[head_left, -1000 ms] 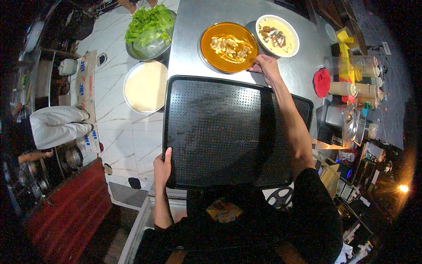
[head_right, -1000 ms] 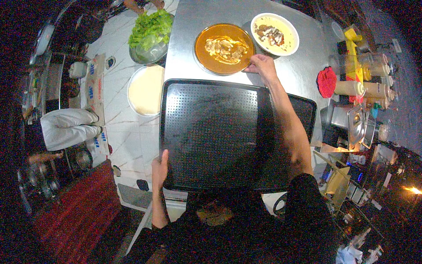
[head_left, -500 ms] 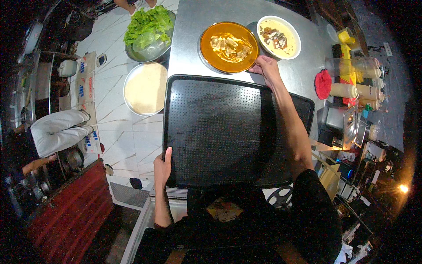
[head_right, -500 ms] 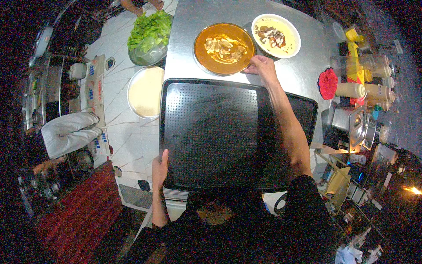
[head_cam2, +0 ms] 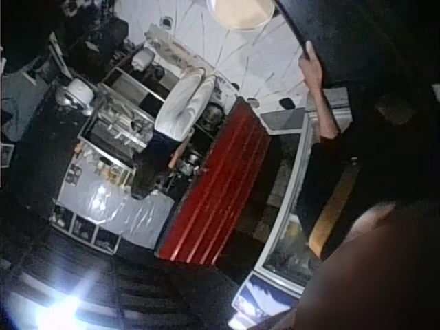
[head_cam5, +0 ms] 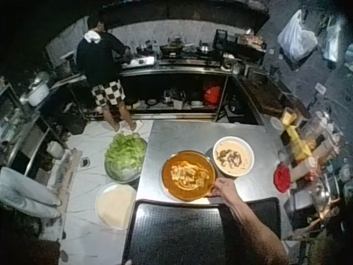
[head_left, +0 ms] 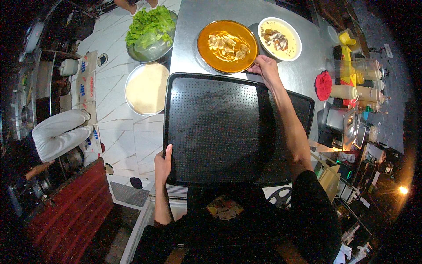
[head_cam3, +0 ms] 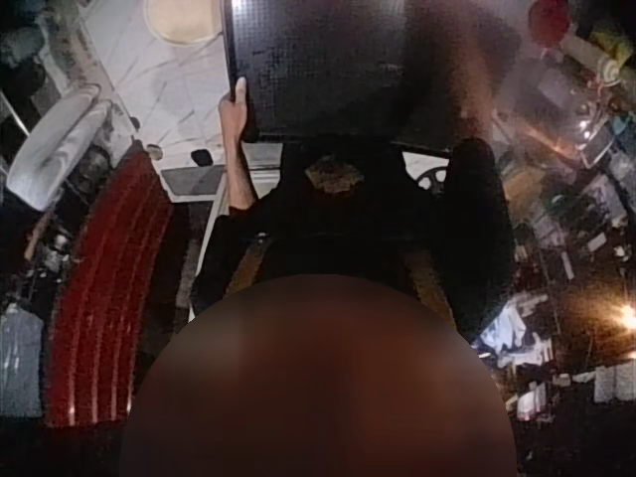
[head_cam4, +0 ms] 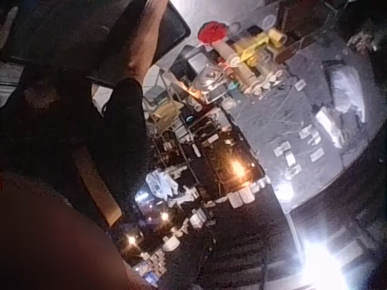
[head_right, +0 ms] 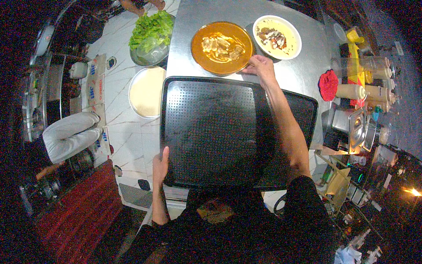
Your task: The person assembles a meal tray by placing a soup bowl and a rice bowl onto a black tray, then adds rice, meat, lettuce, and sauces using tongs and squeeze bottles. The tray is completed with multiple components arranged in compartments.
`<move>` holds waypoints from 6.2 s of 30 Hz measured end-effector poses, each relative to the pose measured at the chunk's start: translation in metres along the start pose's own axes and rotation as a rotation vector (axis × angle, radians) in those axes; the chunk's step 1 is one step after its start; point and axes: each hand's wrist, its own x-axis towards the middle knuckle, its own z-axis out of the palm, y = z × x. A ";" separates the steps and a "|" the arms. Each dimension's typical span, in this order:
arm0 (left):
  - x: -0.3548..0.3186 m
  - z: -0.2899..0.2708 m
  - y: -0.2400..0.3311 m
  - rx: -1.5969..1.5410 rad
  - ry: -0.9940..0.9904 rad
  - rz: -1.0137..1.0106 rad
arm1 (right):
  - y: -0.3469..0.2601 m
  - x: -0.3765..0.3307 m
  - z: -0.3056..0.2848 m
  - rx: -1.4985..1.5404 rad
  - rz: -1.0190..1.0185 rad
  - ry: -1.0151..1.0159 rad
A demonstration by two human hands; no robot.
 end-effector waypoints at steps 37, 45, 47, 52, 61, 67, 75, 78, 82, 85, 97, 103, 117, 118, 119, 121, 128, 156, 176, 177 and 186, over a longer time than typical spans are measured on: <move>0.082 0.008 0.031 0.039 0.131 0.025 | 0.034 -0.131 0.043 0.012 0.032 -0.079; 0.108 0.011 0.036 0.053 0.201 0.092 | 0.034 -0.131 0.038 -0.066 0.070 -0.089; 0.113 0.012 0.035 0.021 0.196 0.113 | 0.034 -0.129 0.031 -0.057 0.106 -0.140; 0.118 0.012 0.037 -0.025 0.177 0.144 | 0.010 -0.130 0.001 0.039 0.321 -0.343; 0.121 0.007 0.034 -0.048 0.087 0.144 | -0.054 -0.163 -0.069 0.425 0.005 -0.651; 0.102 0.006 0.067 -0.149 0.044 0.099 | -0.067 -0.048 -0.169 0.286 -0.039 -0.188; 0.109 0.011 0.050 -0.253 0.000 0.108 | -0.100 0.050 -0.177 -0.094 0.040 -0.071; 0.110 0.010 0.045 -0.276 -0.014 0.083 | -0.099 0.060 -0.166 -0.174 0.065 -0.087; 0.110 0.007 0.040 -0.245 -0.005 0.055 | -0.096 0.064 -0.150 -0.321 -0.008 -0.035; 0.104 0.009 0.055 -0.220 -0.004 0.039 | -0.091 0.068 -0.150 -0.351 -0.031 0.007; 0.100 0.008 0.052 -0.314 -0.041 0.034 | -0.082 0.075 -0.151 -0.407 -0.076 0.129; 0.098 0.007 0.065 -0.225 -0.033 -0.058 | -0.067 0.083 -0.152 -0.370 -0.194 0.124; 0.103 0.010 0.051 -0.303 -0.044 0.034 | -0.086 0.077 -0.141 -0.628 -0.260 0.225; 0.101 0.009 0.049 -0.299 -0.037 0.024 | -0.095 0.071 -0.138 -0.678 -0.247 0.225; 0.100 0.008 0.046 -0.296 -0.028 0.015 | -0.102 0.066 -0.132 -0.728 -0.234 0.224; 0.102 0.009 0.051 -0.290 -0.043 0.018 | -0.103 0.065 -0.142 -0.667 -0.184 0.233; 0.102 0.009 0.051 -0.382 -0.097 0.009 | -0.095 0.063 -0.154 -0.582 -0.176 0.234; 0.103 0.011 0.063 -0.263 0.002 0.015 | -0.111 0.120 -0.177 -0.835 -0.432 0.086; 0.098 0.021 0.069 -0.159 0.131 0.249 | -0.092 0.072 -0.185 -0.580 -0.389 0.214; 0.099 0.020 0.066 -0.174 0.114 0.248 | -0.088 0.066 -0.190 -0.548 -0.374 0.223; 0.109 0.008 0.057 0.095 0.320 0.326 | -0.052 -0.003 -0.182 -0.576 -0.601 0.356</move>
